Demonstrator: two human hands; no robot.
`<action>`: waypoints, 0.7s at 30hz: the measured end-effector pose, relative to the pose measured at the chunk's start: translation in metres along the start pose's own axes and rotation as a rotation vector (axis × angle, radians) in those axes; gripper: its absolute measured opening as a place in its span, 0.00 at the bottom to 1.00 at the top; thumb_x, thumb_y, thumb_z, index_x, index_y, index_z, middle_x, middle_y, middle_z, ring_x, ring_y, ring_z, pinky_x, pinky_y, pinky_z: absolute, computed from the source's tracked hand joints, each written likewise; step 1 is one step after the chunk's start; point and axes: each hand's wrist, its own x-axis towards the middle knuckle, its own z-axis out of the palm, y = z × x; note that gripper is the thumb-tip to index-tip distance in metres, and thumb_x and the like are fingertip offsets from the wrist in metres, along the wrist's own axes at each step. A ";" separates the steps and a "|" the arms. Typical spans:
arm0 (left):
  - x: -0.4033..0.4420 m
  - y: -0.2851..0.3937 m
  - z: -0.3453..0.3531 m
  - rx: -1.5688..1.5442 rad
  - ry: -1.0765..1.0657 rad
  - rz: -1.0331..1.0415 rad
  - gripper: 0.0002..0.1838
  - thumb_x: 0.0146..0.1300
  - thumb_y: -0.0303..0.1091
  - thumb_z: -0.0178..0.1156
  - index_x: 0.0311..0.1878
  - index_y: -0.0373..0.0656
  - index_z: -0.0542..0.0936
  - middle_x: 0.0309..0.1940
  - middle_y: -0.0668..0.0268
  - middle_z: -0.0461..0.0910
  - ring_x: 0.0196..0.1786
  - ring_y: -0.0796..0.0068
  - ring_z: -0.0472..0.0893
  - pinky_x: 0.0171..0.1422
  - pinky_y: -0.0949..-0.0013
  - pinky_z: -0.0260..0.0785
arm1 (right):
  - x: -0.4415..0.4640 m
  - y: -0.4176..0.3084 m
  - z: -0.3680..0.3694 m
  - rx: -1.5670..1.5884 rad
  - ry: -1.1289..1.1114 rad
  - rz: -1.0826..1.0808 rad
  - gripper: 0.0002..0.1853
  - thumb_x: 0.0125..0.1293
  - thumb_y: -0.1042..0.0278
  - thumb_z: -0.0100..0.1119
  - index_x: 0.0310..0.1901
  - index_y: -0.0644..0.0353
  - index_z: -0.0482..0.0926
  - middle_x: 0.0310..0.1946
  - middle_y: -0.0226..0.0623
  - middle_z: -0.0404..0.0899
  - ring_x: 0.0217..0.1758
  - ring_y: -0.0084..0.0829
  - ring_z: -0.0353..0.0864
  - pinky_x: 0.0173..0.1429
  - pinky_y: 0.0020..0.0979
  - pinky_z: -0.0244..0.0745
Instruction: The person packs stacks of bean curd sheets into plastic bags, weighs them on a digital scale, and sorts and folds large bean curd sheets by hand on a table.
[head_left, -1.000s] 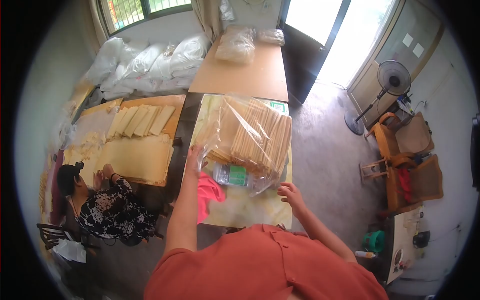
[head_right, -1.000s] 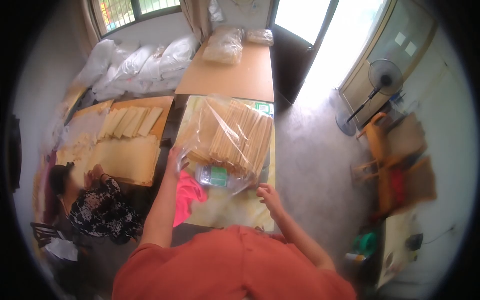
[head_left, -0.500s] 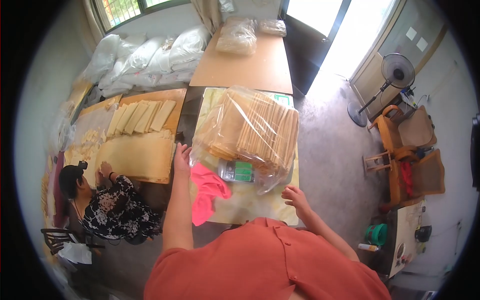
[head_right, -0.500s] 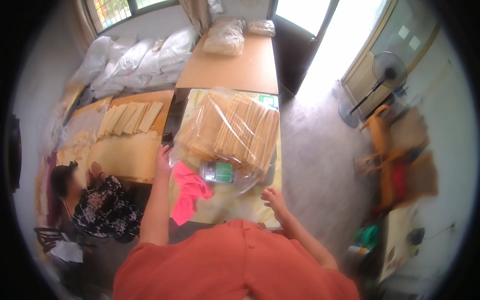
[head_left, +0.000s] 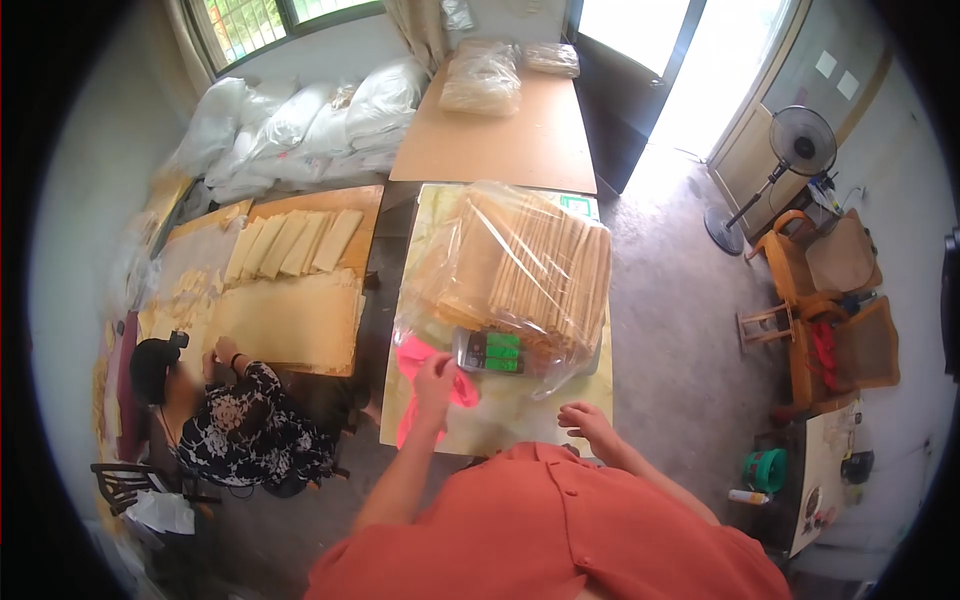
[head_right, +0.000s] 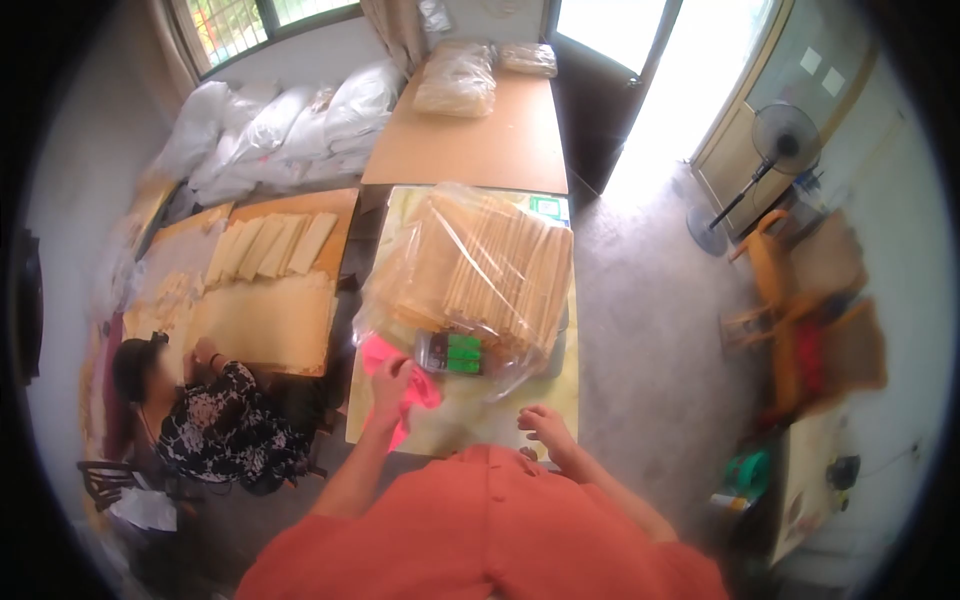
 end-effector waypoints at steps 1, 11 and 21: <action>0.007 0.006 0.011 0.081 -0.044 0.159 0.08 0.60 0.27 0.56 0.42 0.36 0.78 0.33 0.61 0.79 0.32 0.72 0.79 0.39 0.71 0.71 | -0.002 -0.003 0.003 -0.022 -0.035 0.008 0.18 0.66 0.59 0.52 0.52 0.63 0.73 0.46 0.39 0.78 0.49 0.32 0.77 0.50 0.32 0.71; 0.079 0.026 0.079 0.195 -0.141 0.273 0.23 0.54 0.32 0.61 0.54 0.39 0.73 0.40 0.54 0.77 0.47 0.57 0.77 0.48 0.61 0.70 | -0.010 -0.007 -0.004 -0.084 -0.102 -0.039 0.19 0.67 0.58 0.52 0.53 0.64 0.72 0.46 0.41 0.78 0.50 0.31 0.77 0.50 0.31 0.71; 0.098 0.026 0.079 -0.221 -0.261 0.155 0.24 0.59 0.33 0.63 0.57 0.36 0.72 0.47 0.61 0.78 0.49 0.72 0.78 0.52 0.70 0.71 | -0.032 0.015 -0.035 -0.073 -0.033 0.001 0.18 0.68 0.59 0.50 0.52 0.64 0.73 0.44 0.40 0.79 0.48 0.30 0.77 0.50 0.31 0.71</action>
